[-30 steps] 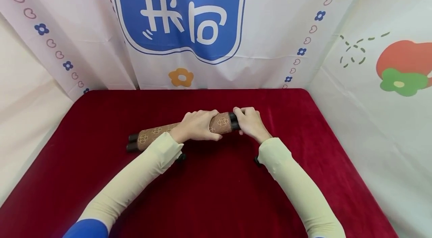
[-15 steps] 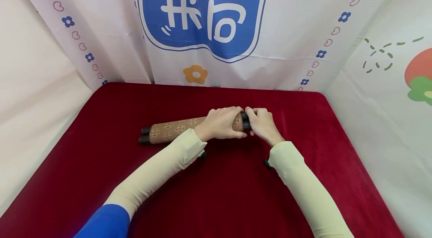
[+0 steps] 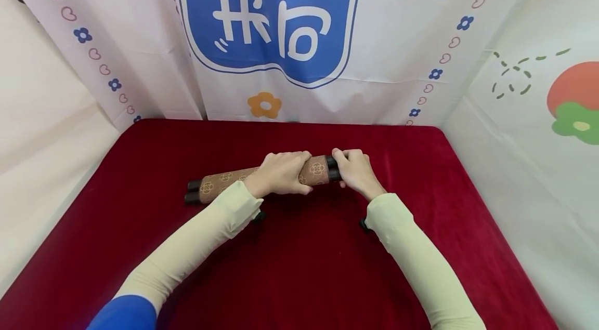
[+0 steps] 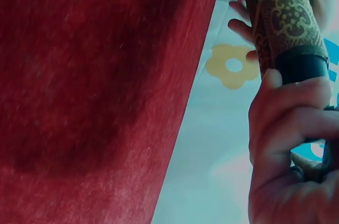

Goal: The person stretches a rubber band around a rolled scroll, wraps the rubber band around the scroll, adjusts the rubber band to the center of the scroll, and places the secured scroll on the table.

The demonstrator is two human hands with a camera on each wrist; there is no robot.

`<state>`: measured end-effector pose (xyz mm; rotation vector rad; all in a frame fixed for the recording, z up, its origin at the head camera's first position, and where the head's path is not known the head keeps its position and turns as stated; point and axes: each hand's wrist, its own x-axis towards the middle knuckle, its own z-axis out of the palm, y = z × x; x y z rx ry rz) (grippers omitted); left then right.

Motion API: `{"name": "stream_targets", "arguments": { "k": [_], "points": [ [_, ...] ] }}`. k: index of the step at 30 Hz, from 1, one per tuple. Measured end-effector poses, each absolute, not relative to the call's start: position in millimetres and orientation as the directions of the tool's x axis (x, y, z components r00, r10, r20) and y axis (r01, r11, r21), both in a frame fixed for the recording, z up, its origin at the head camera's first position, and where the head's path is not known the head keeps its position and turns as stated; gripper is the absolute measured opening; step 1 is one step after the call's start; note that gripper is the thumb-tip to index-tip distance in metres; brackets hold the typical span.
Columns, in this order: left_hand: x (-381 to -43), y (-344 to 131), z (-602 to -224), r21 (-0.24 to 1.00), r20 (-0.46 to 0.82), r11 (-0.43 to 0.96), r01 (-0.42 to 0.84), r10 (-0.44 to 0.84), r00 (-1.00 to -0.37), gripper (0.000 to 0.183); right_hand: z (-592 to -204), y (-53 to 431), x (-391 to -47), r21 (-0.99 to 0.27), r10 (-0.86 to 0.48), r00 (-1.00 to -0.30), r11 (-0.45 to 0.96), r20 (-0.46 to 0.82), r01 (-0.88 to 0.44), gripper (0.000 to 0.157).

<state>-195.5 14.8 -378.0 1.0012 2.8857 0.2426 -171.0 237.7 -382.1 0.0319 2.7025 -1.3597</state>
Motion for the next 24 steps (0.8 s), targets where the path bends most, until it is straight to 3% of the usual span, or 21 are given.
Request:
{"name": "stream_targets", "arguments": {
  "k": [3, 9, 16, 20, 24],
  "points": [
    [-197, 10, -376, 0.142, -0.032, 0.793, 0.593, 0.602, -0.798, 0.07, -382, 238, -173, -0.796, -0.021, -0.994, 0.6, -0.109, 0.075, 0.057],
    [-191, 26, -377, 0.232, 0.047, 0.753, 0.615, 0.623, -0.781, 0.099, -382, 233, -170, -0.797, -0.025, -0.993, 0.6, -0.111, 0.074, 0.056],
    [-189, 23, -393, 0.199, 0.122, 0.753, 0.627, 0.616, -0.779, 0.071, -385, 228, -165, -0.809, -0.006, -0.994, 0.581, -0.108, 0.084, 0.055],
    [-189, 1, -401, 0.191, 0.091, 0.777, 0.6, 0.594, -0.799, 0.06, -392, 230, -165, -0.812, 0.007, -0.992, 0.574, -0.122, 0.104, 0.053],
    [-188, -8, -399, 0.185, 0.088, 0.785, 0.591, 0.586, -0.806, 0.068, -392, 232, -166, -0.813, 0.024, -0.994, 0.573, -0.11, 0.104, 0.052]
  ]
}}
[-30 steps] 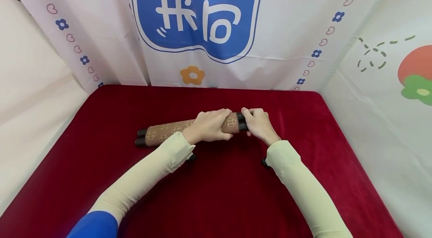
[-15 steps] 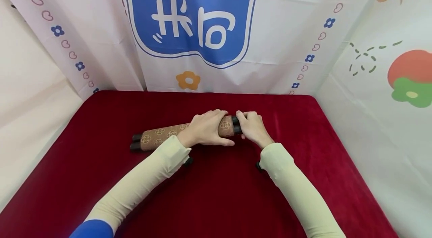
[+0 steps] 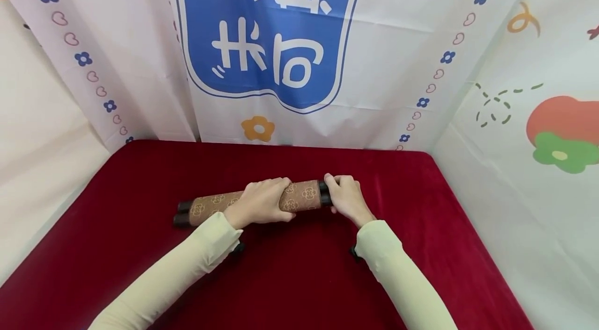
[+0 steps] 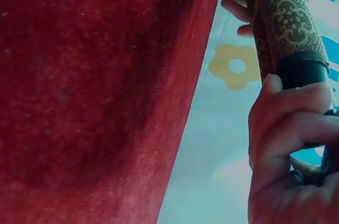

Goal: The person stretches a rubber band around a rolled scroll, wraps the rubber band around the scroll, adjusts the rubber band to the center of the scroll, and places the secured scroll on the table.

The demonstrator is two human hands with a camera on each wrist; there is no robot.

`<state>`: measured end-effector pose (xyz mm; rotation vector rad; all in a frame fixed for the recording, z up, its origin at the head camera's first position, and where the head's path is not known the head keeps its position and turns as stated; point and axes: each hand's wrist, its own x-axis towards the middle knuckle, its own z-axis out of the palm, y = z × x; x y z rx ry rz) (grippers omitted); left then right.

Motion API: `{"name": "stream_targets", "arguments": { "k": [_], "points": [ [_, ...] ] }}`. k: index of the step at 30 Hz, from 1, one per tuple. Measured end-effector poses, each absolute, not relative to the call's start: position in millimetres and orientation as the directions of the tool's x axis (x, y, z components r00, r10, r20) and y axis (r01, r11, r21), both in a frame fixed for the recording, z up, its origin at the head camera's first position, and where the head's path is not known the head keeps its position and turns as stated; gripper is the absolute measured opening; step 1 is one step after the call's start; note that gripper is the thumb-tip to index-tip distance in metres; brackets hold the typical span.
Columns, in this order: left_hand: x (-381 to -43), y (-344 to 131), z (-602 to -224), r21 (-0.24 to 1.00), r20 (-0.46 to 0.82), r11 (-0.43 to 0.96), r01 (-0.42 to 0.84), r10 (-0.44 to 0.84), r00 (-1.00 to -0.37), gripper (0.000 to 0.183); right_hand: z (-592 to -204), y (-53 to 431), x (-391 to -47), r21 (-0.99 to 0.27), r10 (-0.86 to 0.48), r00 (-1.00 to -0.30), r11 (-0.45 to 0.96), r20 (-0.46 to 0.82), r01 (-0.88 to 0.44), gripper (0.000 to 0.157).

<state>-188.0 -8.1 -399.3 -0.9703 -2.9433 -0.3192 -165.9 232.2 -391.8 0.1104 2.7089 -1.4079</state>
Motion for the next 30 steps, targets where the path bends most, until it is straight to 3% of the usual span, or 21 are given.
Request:
{"name": "stream_targets", "arguments": {
  "k": [4, 6, 11, 18, 21, 26, 30],
  "points": [
    [-182, 1, -395, 0.228, 0.145, 0.752, 0.619, 0.602, -0.785, 0.097, -390, 231, -162, -0.808, 0.041, -0.993, 0.579, -0.109, 0.113, 0.052],
    [-181, 11, -393, 0.243, 0.179, 0.731, 0.637, 0.612, -0.77, 0.103, -388, 230, -160, -0.805, 0.037, -0.994, 0.584, -0.107, 0.108, 0.052],
    [-182, 22, -394, 0.222, 0.196, 0.723, 0.654, 0.624, -0.757, 0.081, -383, 227, -160, -0.808, 0.015, -0.997, 0.585, -0.076, 0.07, 0.053],
    [-188, -12, -399, 0.211, 0.099, 0.787, 0.58, 0.573, -0.813, 0.058, -382, 230, -164, -0.801, 0.044, -0.996, 0.592, -0.078, 0.089, 0.052],
    [-187, -21, -396, 0.194, 0.079, 0.799, 0.569, 0.565, -0.821, 0.065, -383, 230, -164, -0.799, 0.035, -0.997, 0.596, -0.073, 0.08, 0.053],
    [-183, -4, -389, 0.234, 0.169, 0.749, 0.62, 0.597, -0.785, 0.099, -382, 226, -164, -0.798, 0.038, -0.997, 0.597, -0.068, 0.077, 0.053],
    [-184, 8, -392, 0.215, 0.203, 0.737, 0.64, 0.608, -0.768, 0.084, -381, 223, -164, -0.802, 0.042, -0.997, 0.592, -0.068, 0.079, 0.052]
  ]
}}
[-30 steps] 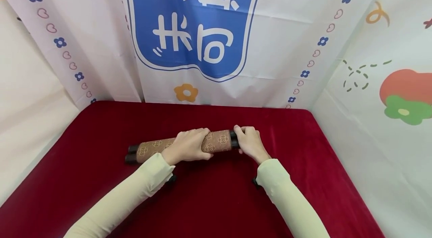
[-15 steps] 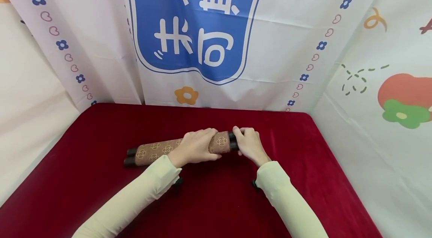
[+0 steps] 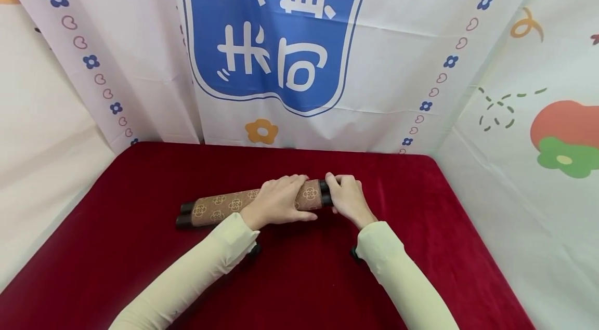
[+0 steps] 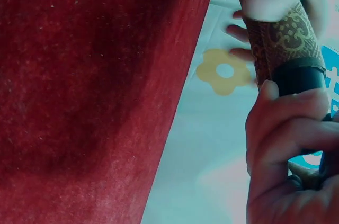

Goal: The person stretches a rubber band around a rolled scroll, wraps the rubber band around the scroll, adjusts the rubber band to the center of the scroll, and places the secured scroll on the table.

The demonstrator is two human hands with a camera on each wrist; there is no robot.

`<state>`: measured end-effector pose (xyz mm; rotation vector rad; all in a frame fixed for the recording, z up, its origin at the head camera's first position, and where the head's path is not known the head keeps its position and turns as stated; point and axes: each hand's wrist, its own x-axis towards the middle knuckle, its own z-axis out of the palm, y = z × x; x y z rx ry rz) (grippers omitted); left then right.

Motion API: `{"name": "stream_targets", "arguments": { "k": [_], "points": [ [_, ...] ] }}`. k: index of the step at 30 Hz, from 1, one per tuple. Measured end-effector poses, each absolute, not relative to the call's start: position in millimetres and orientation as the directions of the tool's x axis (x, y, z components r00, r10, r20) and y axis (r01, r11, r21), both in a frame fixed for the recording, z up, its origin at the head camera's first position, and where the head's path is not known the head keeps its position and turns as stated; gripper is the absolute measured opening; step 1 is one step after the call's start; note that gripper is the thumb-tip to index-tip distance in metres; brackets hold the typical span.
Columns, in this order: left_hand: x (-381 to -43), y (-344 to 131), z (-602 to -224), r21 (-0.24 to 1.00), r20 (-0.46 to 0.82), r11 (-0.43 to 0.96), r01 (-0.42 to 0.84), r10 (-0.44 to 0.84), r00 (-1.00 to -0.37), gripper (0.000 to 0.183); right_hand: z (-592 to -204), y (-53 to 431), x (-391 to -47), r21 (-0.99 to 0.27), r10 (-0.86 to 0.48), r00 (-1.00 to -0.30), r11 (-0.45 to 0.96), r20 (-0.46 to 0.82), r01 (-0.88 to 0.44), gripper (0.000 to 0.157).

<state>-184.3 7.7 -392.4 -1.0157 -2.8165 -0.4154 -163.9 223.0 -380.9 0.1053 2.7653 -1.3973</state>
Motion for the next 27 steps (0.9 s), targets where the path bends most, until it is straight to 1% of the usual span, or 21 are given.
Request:
{"name": "stream_targets", "arguments": {
  "k": [4, 7, 9, 10, 12, 16, 17, 20, 23, 25, 27],
  "points": [
    [-187, -2, -399, 0.181, 0.171, 0.769, 0.612, 0.589, -0.79, 0.063, -380, 225, -163, -0.801, 0.033, -0.996, 0.593, -0.078, 0.082, 0.052],
    [-187, -18, -400, 0.182, 0.113, 0.802, 0.569, 0.558, -0.822, 0.057, -381, 228, -164, -0.798, 0.029, -0.996, 0.597, -0.082, 0.083, 0.052],
    [-188, -27, -400, 0.179, 0.079, 0.814, 0.553, 0.548, -0.833, 0.056, -381, 229, -164, -0.798, 0.029, -0.996, 0.597, -0.08, 0.082, 0.052],
    [-187, -30, -399, 0.176, 0.069, 0.814, 0.554, 0.551, -0.832, 0.058, -381, 229, -164, -0.796, 0.025, -0.997, 0.6, -0.079, 0.078, 0.052],
    [-187, -32, -397, 0.188, 0.073, 0.804, 0.564, 0.561, -0.825, 0.068, -381, 229, -164, -0.795, 0.025, -0.997, 0.602, -0.078, 0.077, 0.053],
    [-185, -18, -390, 0.242, 0.123, 0.773, 0.586, 0.575, -0.809, 0.097, -379, 229, -164, -0.793, 0.032, -0.997, 0.604, -0.067, 0.073, 0.054],
    [-185, -13, -389, 0.255, 0.136, 0.768, 0.587, 0.573, -0.808, 0.098, -379, 229, -165, -0.794, 0.036, -0.997, 0.604, -0.065, 0.074, 0.054],
    [-187, -8, -393, 0.271, 0.151, 0.76, 0.59, 0.572, -0.806, 0.084, -378, 229, -165, -0.795, 0.035, -0.997, 0.601, -0.072, 0.078, 0.054],
    [-189, -18, -401, 0.261, 0.139, 0.768, 0.585, 0.57, -0.81, 0.065, -380, 230, -164, -0.797, 0.029, -0.996, 0.598, -0.085, 0.085, 0.053],
    [-189, -28, -404, 0.251, 0.112, 0.784, 0.568, 0.56, -0.821, 0.063, -382, 231, -164, -0.798, 0.031, -0.995, 0.595, -0.095, 0.094, 0.052],
    [-188, -37, -405, 0.239, 0.079, 0.801, 0.55, 0.548, -0.833, 0.064, -384, 231, -164, -0.798, 0.027, -0.995, 0.595, -0.096, 0.093, 0.052]
  ]
}}
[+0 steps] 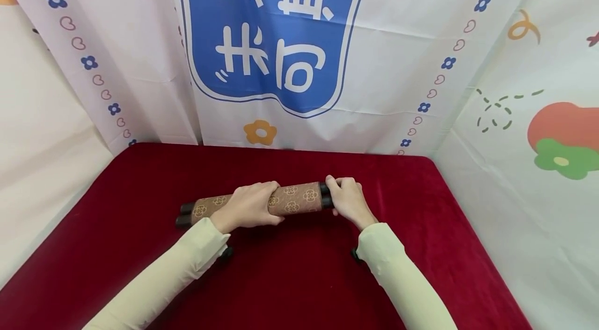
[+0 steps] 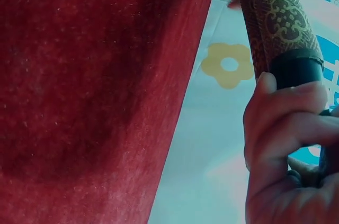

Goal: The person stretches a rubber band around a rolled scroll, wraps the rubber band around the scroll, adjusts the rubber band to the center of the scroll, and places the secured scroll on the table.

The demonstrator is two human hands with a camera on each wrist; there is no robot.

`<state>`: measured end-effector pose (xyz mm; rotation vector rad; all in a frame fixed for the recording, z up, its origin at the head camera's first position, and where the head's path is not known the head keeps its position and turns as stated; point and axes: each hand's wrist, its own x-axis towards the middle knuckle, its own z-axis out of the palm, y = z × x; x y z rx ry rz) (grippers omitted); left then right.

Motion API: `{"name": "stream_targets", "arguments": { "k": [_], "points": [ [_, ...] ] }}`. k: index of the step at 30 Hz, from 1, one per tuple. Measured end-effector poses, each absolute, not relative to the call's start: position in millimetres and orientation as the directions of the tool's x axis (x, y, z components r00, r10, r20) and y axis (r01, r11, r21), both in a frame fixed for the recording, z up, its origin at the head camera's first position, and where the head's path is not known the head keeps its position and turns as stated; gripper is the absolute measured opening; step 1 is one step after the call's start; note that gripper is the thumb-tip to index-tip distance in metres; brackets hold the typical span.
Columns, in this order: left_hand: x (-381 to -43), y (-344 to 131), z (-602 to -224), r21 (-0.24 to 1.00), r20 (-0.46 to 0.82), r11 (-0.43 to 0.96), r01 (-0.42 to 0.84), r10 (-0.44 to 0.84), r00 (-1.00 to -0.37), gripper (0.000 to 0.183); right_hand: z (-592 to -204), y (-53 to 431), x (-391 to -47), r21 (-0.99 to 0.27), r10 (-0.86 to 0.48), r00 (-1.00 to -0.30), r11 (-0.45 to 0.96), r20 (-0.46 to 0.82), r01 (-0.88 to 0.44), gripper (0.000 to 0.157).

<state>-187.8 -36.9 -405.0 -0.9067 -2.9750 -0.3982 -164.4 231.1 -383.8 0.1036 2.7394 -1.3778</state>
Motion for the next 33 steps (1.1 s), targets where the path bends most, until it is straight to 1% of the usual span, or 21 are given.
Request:
{"name": "stream_targets", "arguments": {
  "k": [1, 4, 7, 8, 10, 12, 15, 18, 21, 24, 27, 30, 31, 33],
  "points": [
    [-188, -40, -404, 0.228, 0.067, 0.807, 0.545, 0.545, -0.836, 0.066, -384, 231, -164, -0.799, 0.026, -0.995, 0.594, -0.096, 0.092, 0.052],
    [-187, -41, -401, 0.225, 0.07, 0.807, 0.547, 0.546, -0.835, 0.082, -383, 229, -165, -0.804, 0.028, -0.996, 0.589, -0.086, 0.086, 0.052],
    [-188, -30, -398, 0.241, 0.135, 0.778, 0.58, 0.565, -0.814, 0.1, -381, 228, -165, -0.801, 0.028, -0.997, 0.593, -0.072, 0.075, 0.052],
    [-188, -26, -397, 0.245, 0.16, 0.767, 0.593, 0.571, -0.805, 0.103, -380, 228, -165, -0.801, 0.032, -0.997, 0.594, -0.068, 0.074, 0.052],
    [-189, -18, -397, 0.25, 0.198, 0.746, 0.617, 0.585, -0.787, 0.098, -378, 228, -165, -0.8, 0.032, -0.997, 0.596, -0.064, 0.07, 0.052],
    [-190, -15, -399, 0.241, 0.206, 0.742, 0.625, 0.591, -0.78, 0.086, -377, 228, -166, -0.799, 0.025, -0.997, 0.598, -0.067, 0.068, 0.052],
    [-190, -20, -403, 0.23, 0.175, 0.757, 0.612, 0.586, -0.791, 0.069, -378, 227, -165, -0.799, 0.02, -0.997, 0.597, -0.078, 0.074, 0.052],
    [-189, -33, -406, 0.231, 0.131, 0.785, 0.575, 0.56, -0.818, 0.064, -380, 228, -164, -0.797, 0.023, -0.996, 0.597, -0.089, 0.086, 0.052],
    [-189, -47, -406, 0.231, 0.101, 0.804, 0.549, 0.541, -0.835, 0.064, -380, 229, -163, -0.798, 0.034, -0.996, 0.596, -0.088, 0.091, 0.053],
    [-188, -55, -405, 0.226, 0.094, 0.805, 0.548, 0.542, -0.835, 0.068, -379, 228, -162, -0.801, 0.029, -0.996, 0.594, -0.079, 0.081, 0.054],
    [-186, -53, -402, 0.223, 0.114, 0.787, 0.575, 0.565, -0.817, 0.085, -378, 227, -160, -0.802, 0.024, -0.997, 0.593, -0.074, 0.073, 0.054],
    [-183, -46, -400, 0.246, 0.15, 0.753, 0.61, 0.592, -0.792, 0.096, -379, 225, -159, -0.8, 0.026, -0.997, 0.596, -0.073, 0.074, 0.054],
    [-182, -44, -400, 0.252, 0.156, 0.745, 0.617, 0.598, -0.786, 0.097, -379, 224, -159, -0.798, 0.023, -0.997, 0.598, -0.073, 0.072, 0.054],
    [-182, -42, -401, 0.262, 0.174, 0.736, 0.624, 0.6, -0.781, 0.091, -379, 222, -158, -0.799, 0.016, -0.998, 0.598, -0.069, 0.065, 0.054]
  ]
}}
